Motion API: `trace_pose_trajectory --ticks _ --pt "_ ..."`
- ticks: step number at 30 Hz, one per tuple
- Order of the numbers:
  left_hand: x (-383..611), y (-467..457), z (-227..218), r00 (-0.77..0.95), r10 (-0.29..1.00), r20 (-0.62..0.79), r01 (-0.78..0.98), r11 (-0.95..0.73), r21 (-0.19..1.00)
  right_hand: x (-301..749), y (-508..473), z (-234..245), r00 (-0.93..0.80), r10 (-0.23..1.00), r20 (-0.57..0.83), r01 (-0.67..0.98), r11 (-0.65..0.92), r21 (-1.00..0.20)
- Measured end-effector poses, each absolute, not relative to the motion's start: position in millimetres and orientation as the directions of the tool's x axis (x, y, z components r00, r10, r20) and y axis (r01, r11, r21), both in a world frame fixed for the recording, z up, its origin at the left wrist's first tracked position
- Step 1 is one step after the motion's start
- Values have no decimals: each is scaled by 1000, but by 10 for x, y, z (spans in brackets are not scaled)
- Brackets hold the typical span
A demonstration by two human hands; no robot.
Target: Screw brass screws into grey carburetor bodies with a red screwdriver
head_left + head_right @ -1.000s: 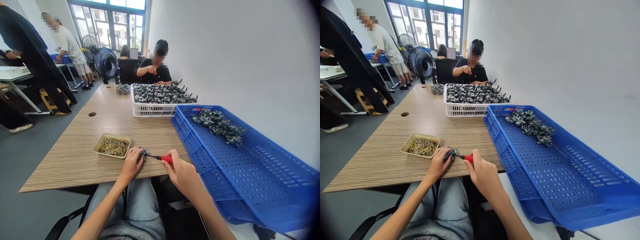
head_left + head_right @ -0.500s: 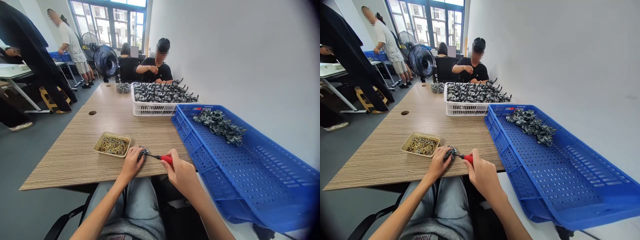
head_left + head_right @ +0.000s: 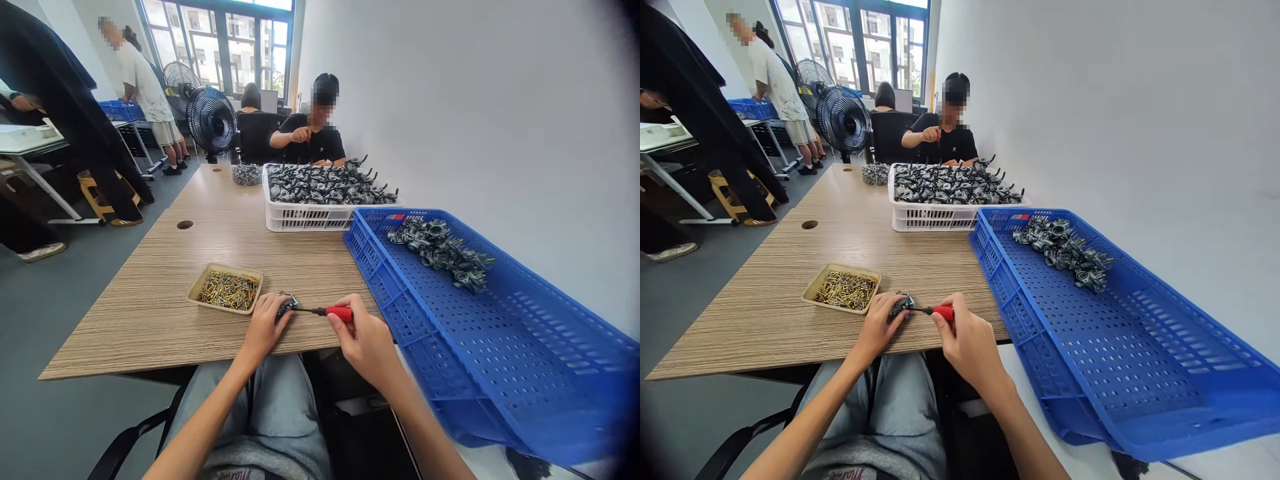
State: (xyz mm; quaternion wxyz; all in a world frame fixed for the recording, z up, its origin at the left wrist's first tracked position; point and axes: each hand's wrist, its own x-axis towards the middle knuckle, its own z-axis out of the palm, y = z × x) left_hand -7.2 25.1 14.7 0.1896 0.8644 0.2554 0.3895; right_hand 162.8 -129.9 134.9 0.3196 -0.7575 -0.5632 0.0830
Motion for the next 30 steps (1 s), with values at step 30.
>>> trace_pose_trajectory --ticks 30 --pt "-70 253 56 639 491 592 160 -838 522 1934 -918 229 -92 917 -387 -12 -390 -921"
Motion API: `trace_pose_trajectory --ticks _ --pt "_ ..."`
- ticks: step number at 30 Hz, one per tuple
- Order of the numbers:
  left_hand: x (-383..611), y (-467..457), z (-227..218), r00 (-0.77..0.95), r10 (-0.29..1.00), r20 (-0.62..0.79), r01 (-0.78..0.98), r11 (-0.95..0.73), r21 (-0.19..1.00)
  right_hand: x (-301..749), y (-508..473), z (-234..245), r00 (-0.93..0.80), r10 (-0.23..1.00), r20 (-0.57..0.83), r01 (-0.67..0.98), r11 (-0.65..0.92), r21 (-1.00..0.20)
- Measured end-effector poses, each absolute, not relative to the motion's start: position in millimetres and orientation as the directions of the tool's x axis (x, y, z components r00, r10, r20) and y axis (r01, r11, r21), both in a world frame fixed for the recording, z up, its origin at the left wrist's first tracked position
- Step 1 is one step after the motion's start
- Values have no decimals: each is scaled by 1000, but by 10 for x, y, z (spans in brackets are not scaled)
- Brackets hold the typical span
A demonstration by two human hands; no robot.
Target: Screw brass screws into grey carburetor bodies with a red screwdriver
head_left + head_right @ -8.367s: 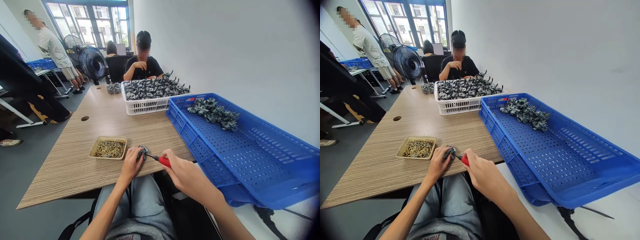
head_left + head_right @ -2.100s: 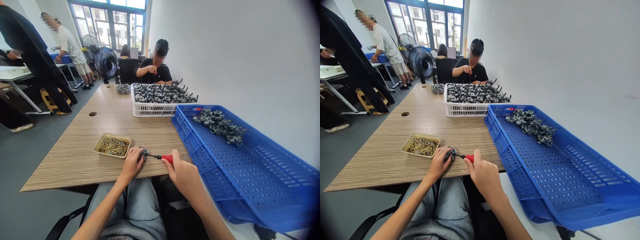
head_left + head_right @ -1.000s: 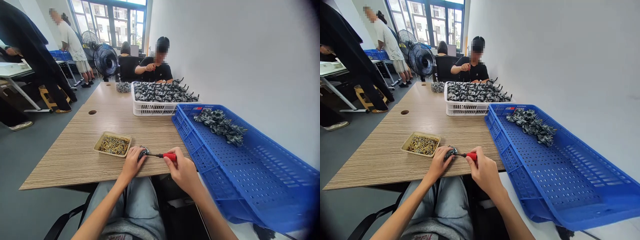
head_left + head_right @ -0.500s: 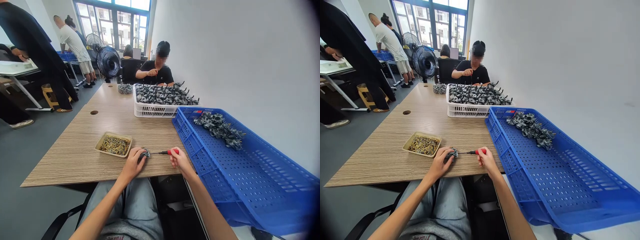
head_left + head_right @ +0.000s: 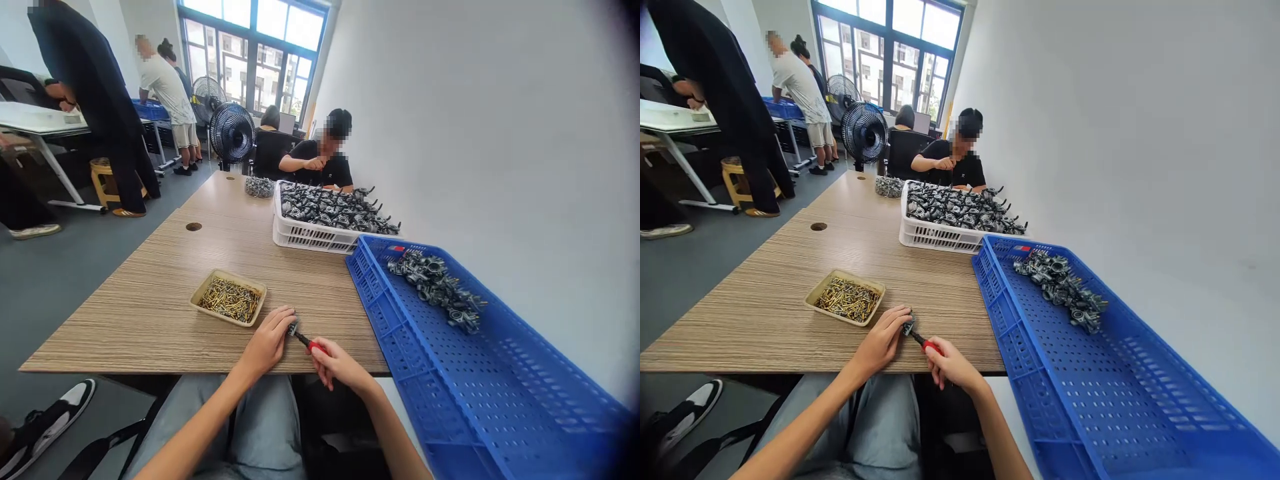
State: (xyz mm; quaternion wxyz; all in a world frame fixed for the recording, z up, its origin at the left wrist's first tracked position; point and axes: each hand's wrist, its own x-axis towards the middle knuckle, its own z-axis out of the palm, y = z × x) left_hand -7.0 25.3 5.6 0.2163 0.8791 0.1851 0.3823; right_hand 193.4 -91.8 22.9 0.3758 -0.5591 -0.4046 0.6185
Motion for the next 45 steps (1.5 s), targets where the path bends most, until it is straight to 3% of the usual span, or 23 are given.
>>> trace_pose_trajectory --ticks 7,13,18,23,28,33,40,43,45 --pt "-71 266 15 632 474 613 126 -843 523 1572 -880 29 -14 940 -340 -224 -334 -915" --pt "-59 289 2 541 541 644 177 -821 542 1510 -809 87 179 945 -274 -339 -203 -919" --pt "-36 344 -86 537 581 611 154 -780 607 1733 -898 430 402 895 -193 -369 -34 -929" --pt "-2 452 -195 615 597 515 112 -713 692 2118 -1420 1083 629 774 -77 -281 133 -951" --pt "13 531 -249 694 560 451 71 -677 732 2529 -2409 1686 862 506 37 -82 209 -974" --pt "14 560 -280 727 530 436 66 -686 725 2838 -3523 1744 993 110 50 40 85 -996" --pt "38 611 -371 759 457 463 63 -760 647 2871 -4775 1043 881 -468 -71 -153 -140 -978" --pt "41 635 -368 773 420 475 61 -795 604 2725 -5187 811 790 -608 -79 -238 -186 -953" --pt "37 637 -334 776 400 487 64 -819 571 2608 -5418 740 771 -636 -32 -235 -237 -942"
